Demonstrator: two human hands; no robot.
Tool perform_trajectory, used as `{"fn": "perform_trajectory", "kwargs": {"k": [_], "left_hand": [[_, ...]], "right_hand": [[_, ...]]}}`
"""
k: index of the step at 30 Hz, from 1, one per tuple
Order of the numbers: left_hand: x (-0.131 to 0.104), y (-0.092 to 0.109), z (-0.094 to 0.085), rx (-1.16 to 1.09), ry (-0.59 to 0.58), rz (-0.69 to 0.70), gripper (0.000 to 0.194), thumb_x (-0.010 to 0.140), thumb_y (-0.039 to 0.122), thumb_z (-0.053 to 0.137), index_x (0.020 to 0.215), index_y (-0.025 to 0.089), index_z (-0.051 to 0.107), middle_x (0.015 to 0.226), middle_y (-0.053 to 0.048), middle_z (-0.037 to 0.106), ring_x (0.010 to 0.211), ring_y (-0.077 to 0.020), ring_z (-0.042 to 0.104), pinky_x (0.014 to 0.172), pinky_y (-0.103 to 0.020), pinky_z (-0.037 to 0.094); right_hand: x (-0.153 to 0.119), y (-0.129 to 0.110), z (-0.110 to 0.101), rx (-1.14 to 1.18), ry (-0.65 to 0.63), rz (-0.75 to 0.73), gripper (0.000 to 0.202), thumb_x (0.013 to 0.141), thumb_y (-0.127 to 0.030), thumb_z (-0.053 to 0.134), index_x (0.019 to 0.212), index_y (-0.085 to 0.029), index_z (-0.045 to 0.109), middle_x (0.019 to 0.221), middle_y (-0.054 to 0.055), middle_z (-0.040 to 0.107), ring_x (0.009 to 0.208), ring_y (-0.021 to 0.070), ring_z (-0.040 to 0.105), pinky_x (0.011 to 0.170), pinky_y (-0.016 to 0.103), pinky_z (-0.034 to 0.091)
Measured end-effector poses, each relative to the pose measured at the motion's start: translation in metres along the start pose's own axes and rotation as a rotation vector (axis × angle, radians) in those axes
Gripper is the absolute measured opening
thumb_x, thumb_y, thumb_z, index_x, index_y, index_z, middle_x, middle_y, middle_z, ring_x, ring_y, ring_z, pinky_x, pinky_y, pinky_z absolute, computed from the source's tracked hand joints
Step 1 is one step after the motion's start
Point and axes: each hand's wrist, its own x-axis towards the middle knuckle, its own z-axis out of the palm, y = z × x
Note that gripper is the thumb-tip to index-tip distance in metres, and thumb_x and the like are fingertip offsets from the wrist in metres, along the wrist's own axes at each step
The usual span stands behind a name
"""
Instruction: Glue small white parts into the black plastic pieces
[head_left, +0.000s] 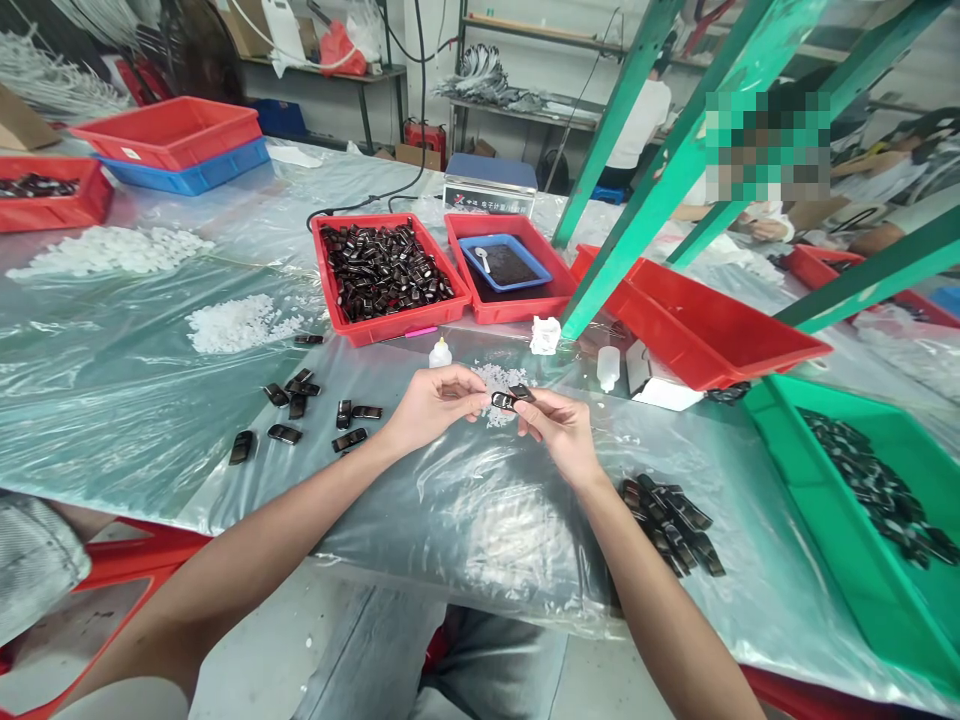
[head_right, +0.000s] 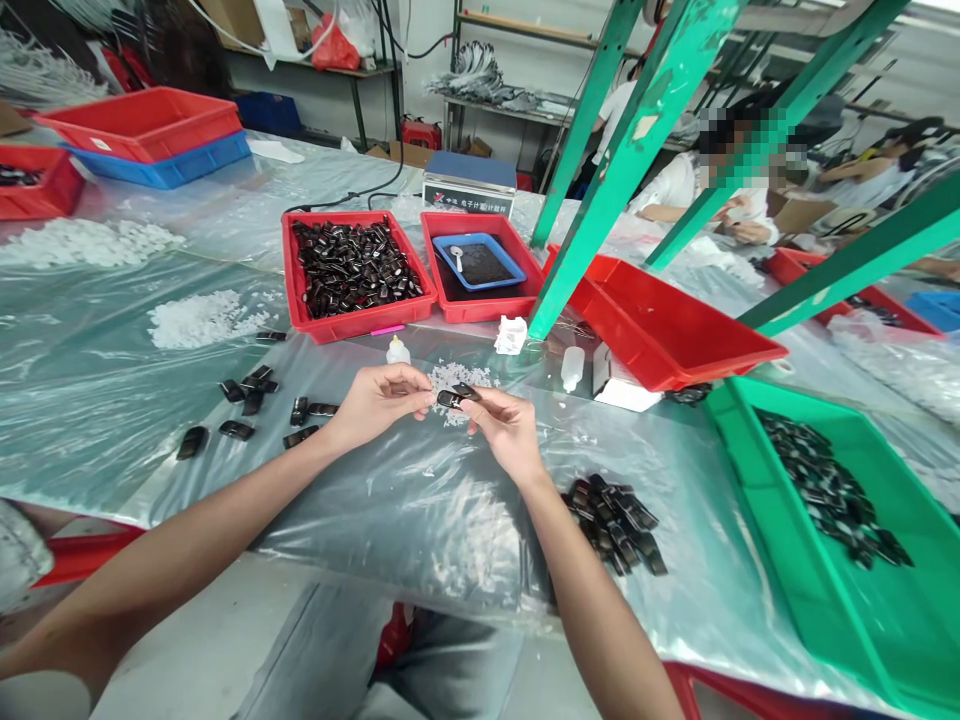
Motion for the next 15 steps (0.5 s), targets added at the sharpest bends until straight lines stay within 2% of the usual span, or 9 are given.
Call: {"fn": "perform_trajectory", "kwargs": {"k": [5, 8, 15], "left_hand": [[0.0001, 0.0050, -0.0007, -0.016, -0.078, -0.018, 0.031, 0.077, 0.042, 0.079, 0.085, 0.013, 0.071, 0.071, -0.003, 0.068, 0.061, -0.0128, 0.064, 0.063, -0.028, 0.056], [-0.0003, 0.0078, -0.0006, -0.014, -0.101, -0.019, 0.031, 0.081, 0.043, 0.076, 0.086, 0.014, 0.070, 0.070, -0.002, 0.065, 0.060, -0.0119, 0.060, 0.057, -0.025, 0.053], [-0.0010, 0.0032, -0.0046, 0.009, -0.174, -0.047, 0.029, 0.086, 0.043, 0.071, 0.091, 0.015, 0.068, 0.073, -0.002, 0.063, 0.061, -0.0108, 0.056, 0.050, -0.021, 0.043]], "right_hand": [[0.0003, -0.0013, -0.0005, 0.019, -0.011, -0.007, 0.023, 0.077, -0.041, 0.076, 0.085, -0.020, 0.078, 0.071, 0.004, 0.071, 0.051, 0.0131, 0.049, 0.045, 0.028, 0.033], [0.0008, -0.0008, -0.0011, 0.035, -0.024, 0.000, 0.023, 0.077, -0.042, 0.076, 0.084, -0.020, 0.078, 0.075, 0.005, 0.073, 0.051, 0.0133, 0.049, 0.044, 0.028, 0.031], [0.0013, 0.0013, -0.0025, 0.024, -0.047, -0.007, 0.028, 0.076, -0.046, 0.077, 0.088, -0.020, 0.078, 0.068, 0.003, 0.069, 0.050, 0.0131, 0.049, 0.044, 0.027, 0.031]]}}
